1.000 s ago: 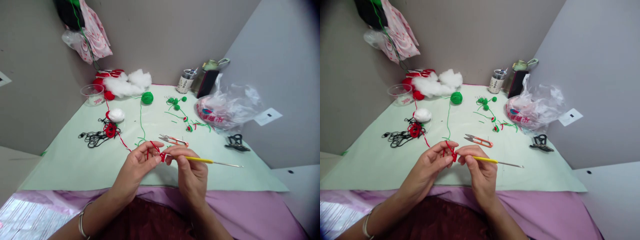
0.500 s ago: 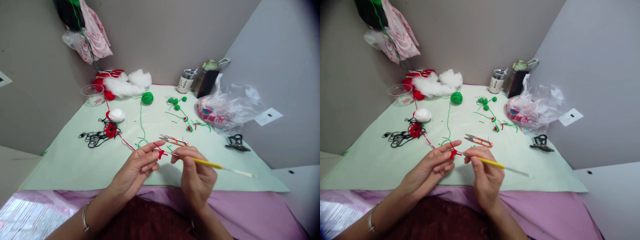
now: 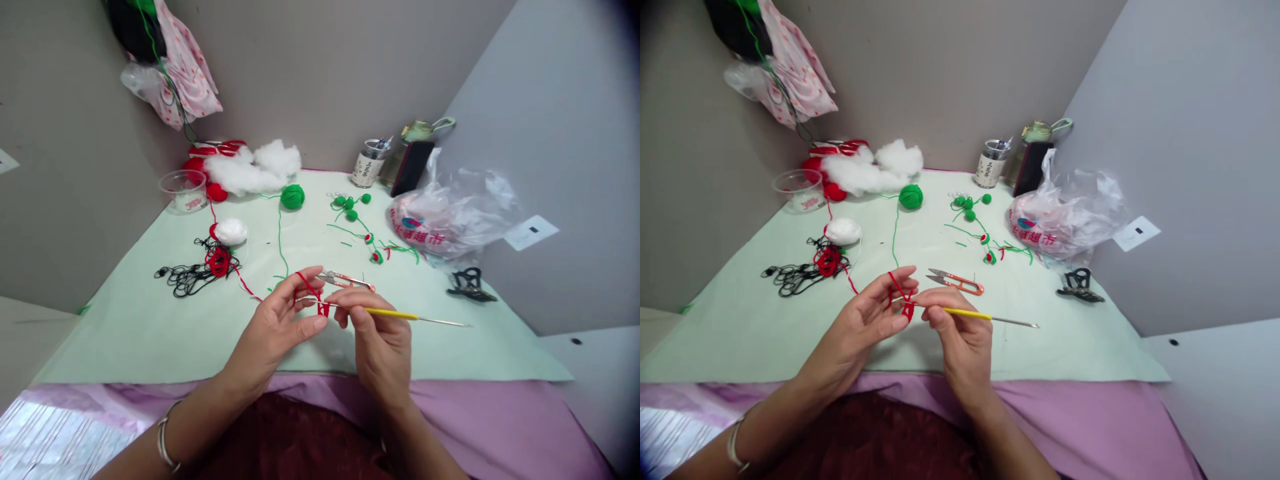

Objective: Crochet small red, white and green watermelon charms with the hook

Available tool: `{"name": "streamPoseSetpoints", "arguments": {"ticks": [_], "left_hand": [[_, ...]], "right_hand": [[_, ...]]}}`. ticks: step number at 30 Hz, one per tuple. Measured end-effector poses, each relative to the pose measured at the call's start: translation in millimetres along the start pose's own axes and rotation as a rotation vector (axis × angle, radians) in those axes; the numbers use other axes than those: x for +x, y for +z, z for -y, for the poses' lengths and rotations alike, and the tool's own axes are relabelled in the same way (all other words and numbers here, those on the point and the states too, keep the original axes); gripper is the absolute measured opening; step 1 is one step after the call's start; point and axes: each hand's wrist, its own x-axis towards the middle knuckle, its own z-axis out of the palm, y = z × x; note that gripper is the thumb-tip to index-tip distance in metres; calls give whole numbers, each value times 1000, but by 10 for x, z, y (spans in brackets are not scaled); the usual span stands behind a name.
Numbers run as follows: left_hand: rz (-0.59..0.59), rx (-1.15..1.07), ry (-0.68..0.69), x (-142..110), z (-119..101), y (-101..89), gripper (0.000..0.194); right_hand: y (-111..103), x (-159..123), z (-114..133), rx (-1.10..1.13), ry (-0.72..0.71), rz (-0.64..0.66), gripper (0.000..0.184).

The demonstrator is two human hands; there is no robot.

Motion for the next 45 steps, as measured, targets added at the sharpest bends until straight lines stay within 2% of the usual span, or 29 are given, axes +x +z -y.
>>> {"name": "streamPoseSetpoints", "arguments": {"ticks": [5,12,20,22,25,27,29,30,32,35,37,42,45], "left_hand": [[103,-28,-10,35,1,-22,49],[63,-97,-22,19,33,17,46],[42,-43,17,0,28,0,34],[31,-34,42,0,43,-2,34],[-13,-41,70,-5,70,22,41],[-23,-107,33,-12,76,47,46],[-9,-209,-65,-17,66,63,47],[-2,-257,-121,-17,57,64,45],[1,-317,-196,-11,37,57,40],[-15,-300,-161,1,23,47,34],[-13,-258,-105,1,33,56,32],[-28,-197,-61,-18,87,107,37],[-43,-242,-86,-12,110,115,40]], "right_hand": [[1,-4,17,12,10,-16,17],[0,-16,6,26,10,-30,16],[-19,-25,51,116,76,5,24],[-39,-48,66,-9,8,5,25],[-77,-107,58,-368,-241,85,25],[-90,-145,38,-609,-428,173,31],[-85,-162,23,-715,-514,179,36],[-77,-158,22,-689,-497,147,36],[-56,-127,33,-514,-367,51,30],[-22,-51,63,-197,-143,-29,24],[-2,-18,76,-130,-93,-9,23],[33,-73,52,-254,-167,38,28],[28,-138,2,-481,-334,64,36]]}}
